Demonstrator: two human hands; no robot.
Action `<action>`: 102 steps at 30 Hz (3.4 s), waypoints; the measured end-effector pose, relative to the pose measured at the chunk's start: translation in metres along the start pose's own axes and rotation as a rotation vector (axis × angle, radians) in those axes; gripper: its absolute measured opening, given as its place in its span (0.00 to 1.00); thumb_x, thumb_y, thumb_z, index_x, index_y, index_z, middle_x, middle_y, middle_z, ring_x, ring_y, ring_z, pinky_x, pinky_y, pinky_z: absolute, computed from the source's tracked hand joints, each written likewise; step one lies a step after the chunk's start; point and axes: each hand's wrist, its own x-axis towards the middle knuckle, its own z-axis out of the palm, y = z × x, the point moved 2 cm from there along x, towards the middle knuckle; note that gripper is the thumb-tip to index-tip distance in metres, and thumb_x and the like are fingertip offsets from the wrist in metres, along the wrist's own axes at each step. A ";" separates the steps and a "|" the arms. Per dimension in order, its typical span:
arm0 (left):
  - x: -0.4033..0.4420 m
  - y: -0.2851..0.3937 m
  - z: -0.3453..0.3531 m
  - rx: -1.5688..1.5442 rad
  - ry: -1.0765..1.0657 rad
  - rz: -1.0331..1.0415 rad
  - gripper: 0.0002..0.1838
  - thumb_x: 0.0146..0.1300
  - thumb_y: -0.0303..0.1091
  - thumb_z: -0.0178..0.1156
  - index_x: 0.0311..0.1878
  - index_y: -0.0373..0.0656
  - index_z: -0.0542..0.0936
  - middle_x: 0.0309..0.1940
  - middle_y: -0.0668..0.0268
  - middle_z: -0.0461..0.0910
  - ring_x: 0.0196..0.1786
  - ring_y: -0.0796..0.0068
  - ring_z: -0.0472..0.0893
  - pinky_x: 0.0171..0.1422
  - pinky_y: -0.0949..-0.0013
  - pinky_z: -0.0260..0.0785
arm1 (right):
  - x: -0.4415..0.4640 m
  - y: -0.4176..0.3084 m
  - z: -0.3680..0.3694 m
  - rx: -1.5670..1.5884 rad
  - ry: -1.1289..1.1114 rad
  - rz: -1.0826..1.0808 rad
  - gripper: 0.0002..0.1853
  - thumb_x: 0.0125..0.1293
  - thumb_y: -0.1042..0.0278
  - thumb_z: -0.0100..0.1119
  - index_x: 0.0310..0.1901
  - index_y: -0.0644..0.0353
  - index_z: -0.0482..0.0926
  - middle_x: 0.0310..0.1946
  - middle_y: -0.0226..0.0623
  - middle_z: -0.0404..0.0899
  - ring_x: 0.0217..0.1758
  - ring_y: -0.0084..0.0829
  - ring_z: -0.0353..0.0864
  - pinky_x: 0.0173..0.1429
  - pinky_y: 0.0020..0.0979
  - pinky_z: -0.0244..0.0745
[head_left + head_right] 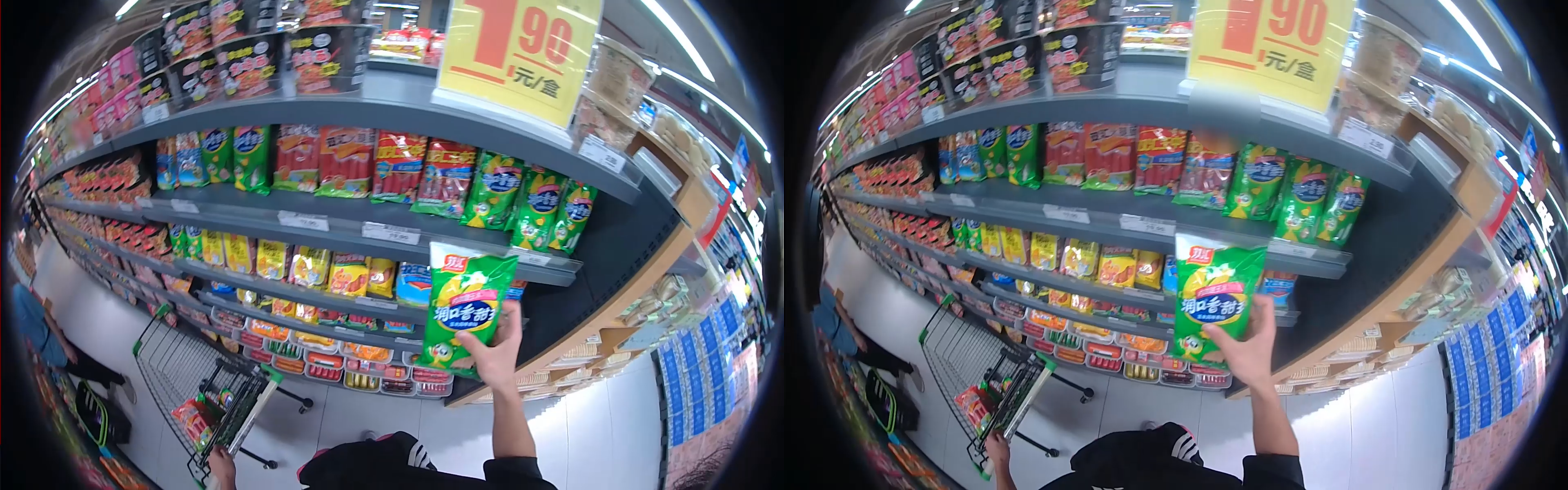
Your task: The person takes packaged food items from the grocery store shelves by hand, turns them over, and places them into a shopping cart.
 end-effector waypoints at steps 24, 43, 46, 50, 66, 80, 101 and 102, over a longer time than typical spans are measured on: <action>-0.047 -0.003 -0.039 0.036 -0.370 -0.165 0.16 0.70 0.43 0.53 0.45 0.50 0.88 0.36 0.54 0.89 0.44 0.46 0.88 0.53 0.47 0.79 | -0.095 0.045 0.195 0.272 -0.293 0.263 0.31 0.63 0.83 0.74 0.62 0.63 0.64 0.54 0.47 0.82 0.56 0.31 0.86 0.60 0.34 0.83; -0.050 -0.045 -0.056 -0.090 -0.671 -0.121 0.24 0.66 0.50 0.54 0.59 0.49 0.85 0.44 0.49 0.89 0.50 0.42 0.88 0.60 0.46 0.79 | -0.276 0.162 0.343 0.128 -0.561 0.823 0.37 0.63 0.79 0.76 0.69 0.61 0.63 0.57 0.49 0.81 0.59 0.37 0.85 0.58 0.37 0.86; -0.050 -0.035 -0.072 -0.123 -0.650 -0.122 0.24 0.67 0.50 0.55 0.57 0.48 0.85 0.44 0.47 0.89 0.50 0.42 0.87 0.59 0.45 0.80 | -0.301 0.176 0.371 0.138 -0.633 0.866 0.38 0.65 0.79 0.75 0.72 0.60 0.62 0.60 0.47 0.80 0.62 0.37 0.83 0.63 0.38 0.83; -0.051 -0.035 -0.073 -0.172 -0.593 -0.101 0.22 0.67 0.47 0.56 0.56 0.45 0.84 0.44 0.50 0.89 0.46 0.43 0.88 0.55 0.44 0.80 | -0.316 0.212 0.405 0.135 -0.661 0.956 0.37 0.65 0.80 0.74 0.71 0.59 0.63 0.60 0.47 0.80 0.62 0.37 0.83 0.65 0.38 0.82; -0.040 -0.016 -0.085 -0.115 -0.491 -0.203 0.14 0.65 0.44 0.58 0.46 0.46 0.81 0.41 0.57 0.87 0.43 0.50 0.87 0.47 0.47 0.82 | -0.357 0.494 0.620 -0.560 -1.037 1.106 0.30 0.66 0.70 0.74 0.64 0.56 0.66 0.53 0.47 0.82 0.48 0.36 0.89 0.40 0.46 0.87; -0.017 -0.020 -0.085 -0.074 -0.397 -0.157 0.12 0.64 0.44 0.60 0.40 0.46 0.82 0.33 0.60 0.85 0.40 0.55 0.87 0.43 0.51 0.82 | -0.413 0.616 0.612 -0.965 -1.343 0.470 0.31 0.64 0.63 0.72 0.66 0.63 0.74 0.47 0.50 0.87 0.44 0.40 0.89 0.42 0.42 0.84; 0.011 -0.047 -0.082 -0.133 -0.315 0.124 0.17 0.72 0.47 0.57 0.38 0.44 0.85 0.34 0.55 0.88 0.38 0.45 0.87 0.44 0.44 0.77 | -0.307 0.258 0.400 -0.297 -1.021 0.267 0.16 0.72 0.73 0.63 0.59 0.64 0.80 0.49 0.43 0.87 0.56 0.35 0.88 0.62 0.36 0.82; 0.010 -0.047 -0.086 -0.097 -0.345 0.132 0.18 0.73 0.48 0.56 0.38 0.44 0.85 0.33 0.54 0.88 0.37 0.45 0.87 0.44 0.44 0.77 | -0.302 0.256 0.386 -0.303 -0.977 0.319 0.16 0.72 0.73 0.63 0.59 0.64 0.80 0.49 0.43 0.88 0.55 0.36 0.88 0.62 0.36 0.82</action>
